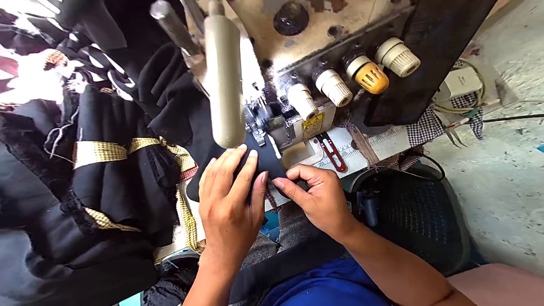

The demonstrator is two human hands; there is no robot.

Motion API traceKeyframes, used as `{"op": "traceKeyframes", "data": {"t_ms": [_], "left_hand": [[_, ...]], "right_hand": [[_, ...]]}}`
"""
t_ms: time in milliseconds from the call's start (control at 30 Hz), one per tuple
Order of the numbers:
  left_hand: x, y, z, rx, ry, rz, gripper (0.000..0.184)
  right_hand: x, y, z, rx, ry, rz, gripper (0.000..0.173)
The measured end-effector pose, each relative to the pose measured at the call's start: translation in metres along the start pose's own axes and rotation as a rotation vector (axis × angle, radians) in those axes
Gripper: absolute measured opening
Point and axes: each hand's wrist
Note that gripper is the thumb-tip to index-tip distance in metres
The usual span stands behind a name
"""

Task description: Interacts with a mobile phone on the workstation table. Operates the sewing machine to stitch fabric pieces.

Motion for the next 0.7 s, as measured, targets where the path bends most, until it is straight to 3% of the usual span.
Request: {"op": "traceKeyframes", "data": {"t_ms": [133, 267, 400, 533, 700], "left_hand": [[-0.006, 0.001, -0.005, -0.002, 0.002, -0.015, 0.03], [-0.014, 0.002, -0.009, -0.005, 0.002, -0.024, 0.032], [-0.02, 0.003, -0.014, 0.01, 0.006, -0.015, 0.033], [-0.028, 0.004, -0.019, 0.026, 0.007, 0.001, 0.031], [-0.049, -0.023, -0.036, 0.15, 0.044, -0.158, 0.031]], "right_hand": [[-0.003, 0.004, -0.001, 0.039, -0.021, 0.051, 0.012], [-0.002, 0.008, -0.004, 0.06, -0.124, 0.094, 0.035], [-0.006, 0.011, -0.001, 0.179, -0.257, 0.112, 0.02], [-0.012, 0.011, -0.002, 0.244, -0.31, 0.098, 0.022], [-0.015, 0.002, 0.003, 0.272, -0.372, 0.026, 0.026]]}}
Point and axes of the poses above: each hand's wrist, its own x-axis away from the middle knuckle, its own y-axis out of the palm, z = x × y, and after that the axes turned 1 degree about y, right-handed
